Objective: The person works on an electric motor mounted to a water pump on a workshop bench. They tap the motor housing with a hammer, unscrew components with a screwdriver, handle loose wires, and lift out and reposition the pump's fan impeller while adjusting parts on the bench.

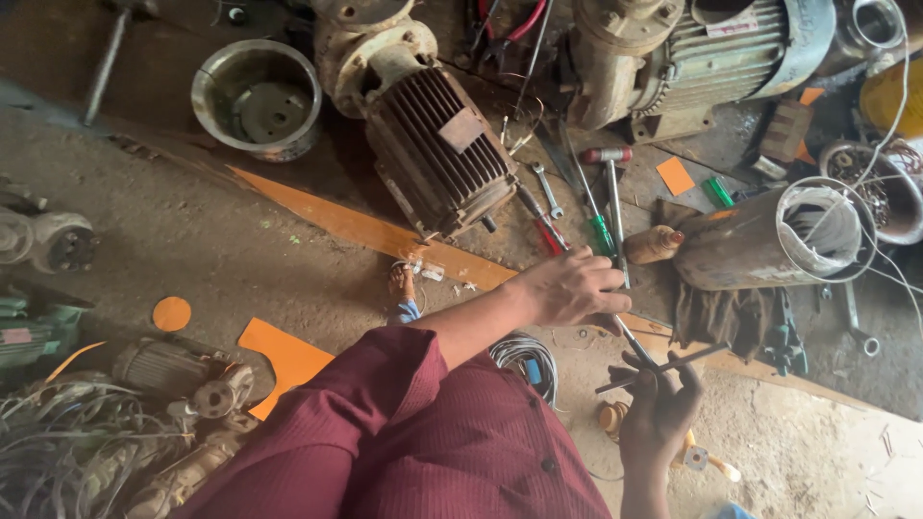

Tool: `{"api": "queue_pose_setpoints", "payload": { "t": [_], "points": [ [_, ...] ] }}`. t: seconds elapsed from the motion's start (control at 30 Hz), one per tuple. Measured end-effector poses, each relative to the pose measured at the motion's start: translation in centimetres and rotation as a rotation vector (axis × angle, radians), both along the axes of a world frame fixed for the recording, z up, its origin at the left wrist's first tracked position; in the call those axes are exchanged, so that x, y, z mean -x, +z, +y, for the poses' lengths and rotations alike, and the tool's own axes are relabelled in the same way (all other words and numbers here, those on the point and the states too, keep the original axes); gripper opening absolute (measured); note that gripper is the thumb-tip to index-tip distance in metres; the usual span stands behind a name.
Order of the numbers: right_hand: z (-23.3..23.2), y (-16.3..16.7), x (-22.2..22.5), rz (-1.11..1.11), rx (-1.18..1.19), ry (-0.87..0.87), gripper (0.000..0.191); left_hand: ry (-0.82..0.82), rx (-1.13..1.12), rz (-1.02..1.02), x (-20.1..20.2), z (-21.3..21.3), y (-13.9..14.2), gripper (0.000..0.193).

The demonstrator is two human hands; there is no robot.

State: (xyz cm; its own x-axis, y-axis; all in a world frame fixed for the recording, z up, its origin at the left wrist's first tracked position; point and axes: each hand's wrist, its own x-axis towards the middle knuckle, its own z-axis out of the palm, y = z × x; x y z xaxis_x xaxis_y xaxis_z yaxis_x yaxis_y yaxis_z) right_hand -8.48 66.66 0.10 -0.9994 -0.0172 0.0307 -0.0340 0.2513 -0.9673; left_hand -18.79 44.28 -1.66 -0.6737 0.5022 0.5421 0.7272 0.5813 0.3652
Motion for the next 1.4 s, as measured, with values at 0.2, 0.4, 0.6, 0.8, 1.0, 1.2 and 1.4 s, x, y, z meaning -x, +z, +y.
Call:
{"api": "queue_pose_setpoints", "payload": {
  "t": [0.2, 0.4, 0.6, 0.8, 1.0, 1.2, 1.4],
  "points": [
    [0.2, -0.8, 0.1, -0.066, 0.072, 0.008, 0.035, -0.006, 0.012, 0.013, 0.0, 0.0, -0.6, 0.034],
    [0.1, -1.4, -0.5, -0.079, 0.148, -0.001, 0.034, -0.001, 0.076, 0.027, -0.3, -0.3, -0.7, 0.018],
    [0.4, -1.4, -0.4, -0.069, 0.081, 0.01, 0.031, -0.002, 0.094, 0.024, -0.5, -0.4, -0.5, 0.012],
    [0.7, -1.9, -0.4, 0.008, -0.122, -0.006, 0.028, -0.062, -0.019, -0.03, -0.2, -0.8, -0.1, 0.013],
    [0.3, -1.1, 0.4, 0.03, -0.346, 0.001, 0.03, -0.03, 0.054, 0.029, 0.3, -0.7, -0.9, 0.014],
    [-0.3, -0.7, 1.5, -0.345, 0.051, 0.028, 0.038, -0.015, 0.194, -0.048, 0.8, -0.5, -1.8, 0.02],
    [0.8, -2.6, 1.6, -0.343, 0.201, 0.007, 0.041, -0.003, 0.134, 0.018, 0.6, -0.8, -1.1, 0.03]
  ]
}}
